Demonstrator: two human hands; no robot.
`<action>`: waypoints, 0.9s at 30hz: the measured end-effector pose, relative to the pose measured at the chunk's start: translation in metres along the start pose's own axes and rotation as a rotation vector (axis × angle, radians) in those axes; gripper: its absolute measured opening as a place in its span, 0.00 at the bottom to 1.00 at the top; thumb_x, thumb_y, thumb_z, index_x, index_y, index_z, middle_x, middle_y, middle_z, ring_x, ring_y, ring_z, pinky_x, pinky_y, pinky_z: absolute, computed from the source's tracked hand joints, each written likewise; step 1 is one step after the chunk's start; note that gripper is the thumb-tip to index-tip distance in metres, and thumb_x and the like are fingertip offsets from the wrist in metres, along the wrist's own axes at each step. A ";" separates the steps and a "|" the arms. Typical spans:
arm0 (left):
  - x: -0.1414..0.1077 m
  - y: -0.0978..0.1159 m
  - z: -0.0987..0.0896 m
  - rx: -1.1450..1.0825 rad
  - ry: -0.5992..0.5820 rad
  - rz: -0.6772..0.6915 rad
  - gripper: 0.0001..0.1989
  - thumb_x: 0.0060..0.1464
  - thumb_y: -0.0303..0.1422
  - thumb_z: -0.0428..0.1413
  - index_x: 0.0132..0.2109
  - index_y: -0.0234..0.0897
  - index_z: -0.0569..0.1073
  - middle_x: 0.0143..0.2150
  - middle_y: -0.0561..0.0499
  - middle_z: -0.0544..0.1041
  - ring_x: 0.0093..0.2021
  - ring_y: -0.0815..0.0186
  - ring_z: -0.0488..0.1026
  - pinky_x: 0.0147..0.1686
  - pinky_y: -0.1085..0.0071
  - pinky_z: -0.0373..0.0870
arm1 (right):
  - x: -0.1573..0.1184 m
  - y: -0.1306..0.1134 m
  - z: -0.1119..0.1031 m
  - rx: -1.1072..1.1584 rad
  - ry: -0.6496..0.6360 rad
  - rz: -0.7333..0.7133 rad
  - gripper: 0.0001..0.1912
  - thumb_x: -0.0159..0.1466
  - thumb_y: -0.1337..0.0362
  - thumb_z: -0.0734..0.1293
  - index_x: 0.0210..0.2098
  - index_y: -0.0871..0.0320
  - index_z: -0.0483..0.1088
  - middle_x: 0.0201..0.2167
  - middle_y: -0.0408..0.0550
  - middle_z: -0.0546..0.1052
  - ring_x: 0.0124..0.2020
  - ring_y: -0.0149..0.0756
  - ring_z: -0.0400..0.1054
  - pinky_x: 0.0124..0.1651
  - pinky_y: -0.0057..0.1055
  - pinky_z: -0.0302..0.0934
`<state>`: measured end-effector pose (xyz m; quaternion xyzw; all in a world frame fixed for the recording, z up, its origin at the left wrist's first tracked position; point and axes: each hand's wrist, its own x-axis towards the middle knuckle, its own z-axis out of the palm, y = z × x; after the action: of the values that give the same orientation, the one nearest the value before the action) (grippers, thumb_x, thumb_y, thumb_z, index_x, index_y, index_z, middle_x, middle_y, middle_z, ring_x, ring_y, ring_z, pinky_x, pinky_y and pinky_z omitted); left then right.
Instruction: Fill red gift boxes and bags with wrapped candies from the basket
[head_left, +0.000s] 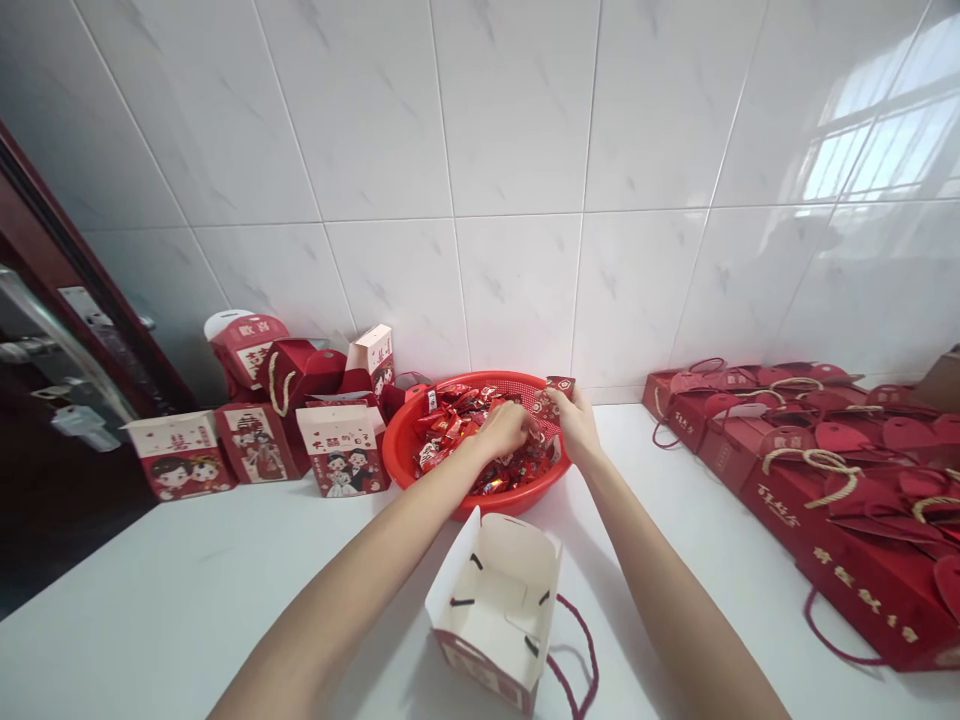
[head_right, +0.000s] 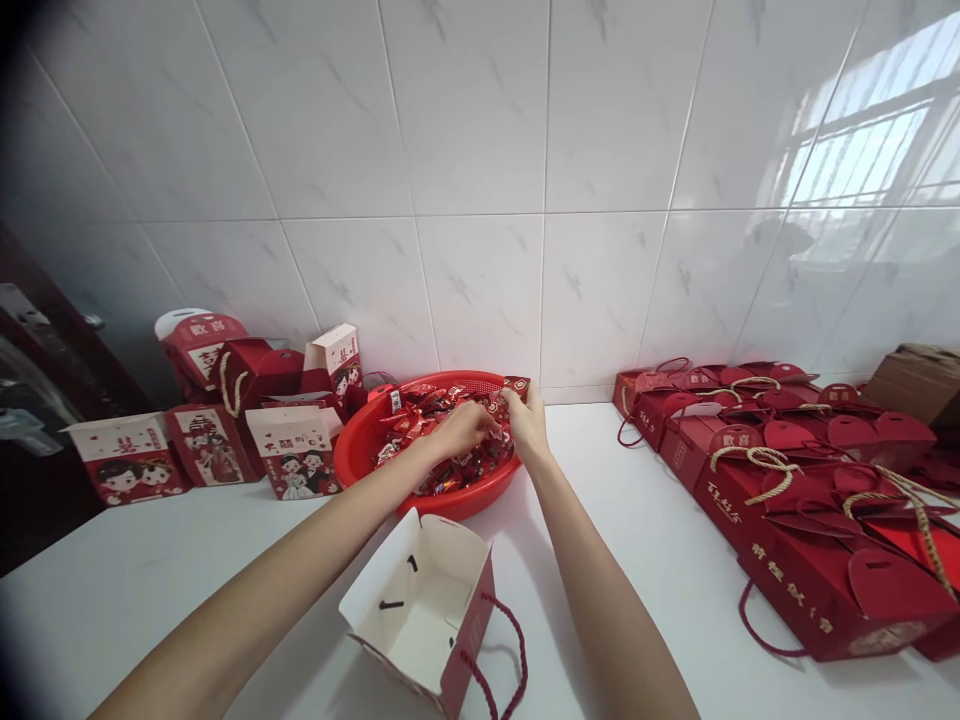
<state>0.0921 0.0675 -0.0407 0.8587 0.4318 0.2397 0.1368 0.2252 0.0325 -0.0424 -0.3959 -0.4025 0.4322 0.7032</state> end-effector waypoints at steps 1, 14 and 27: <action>0.001 0.000 -0.004 0.033 0.054 -0.011 0.18 0.44 0.16 0.55 0.31 0.42 0.84 0.30 0.49 0.81 0.35 0.58 0.76 0.43 0.66 0.69 | 0.000 0.000 0.000 -0.006 0.006 -0.012 0.08 0.52 0.58 0.69 0.31 0.52 0.68 0.30 0.42 0.78 0.34 0.39 0.72 0.40 0.35 0.68; -0.001 -0.009 -0.013 -0.121 0.596 0.378 0.18 0.54 0.18 0.57 0.44 0.44 0.83 0.37 0.51 0.82 0.40 0.65 0.76 0.43 0.67 0.74 | 0.002 -0.007 0.001 0.321 -0.039 0.219 0.09 0.54 0.62 0.73 0.32 0.56 0.70 0.31 0.44 0.81 0.35 0.42 0.77 0.37 0.39 0.75; -0.004 -0.001 -0.011 -0.142 0.259 0.053 0.18 0.49 0.20 0.52 0.46 0.34 0.79 0.44 0.47 0.82 0.42 0.61 0.78 0.48 0.65 0.74 | 0.005 -0.006 0.001 0.460 0.040 0.122 0.14 0.44 0.72 0.78 0.28 0.59 0.72 0.24 0.43 0.79 0.27 0.33 0.75 0.36 0.30 0.74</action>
<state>0.0837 0.0651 -0.0331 0.8197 0.4052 0.3820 0.1338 0.2277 0.0359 -0.0359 -0.2574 -0.2550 0.5462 0.7552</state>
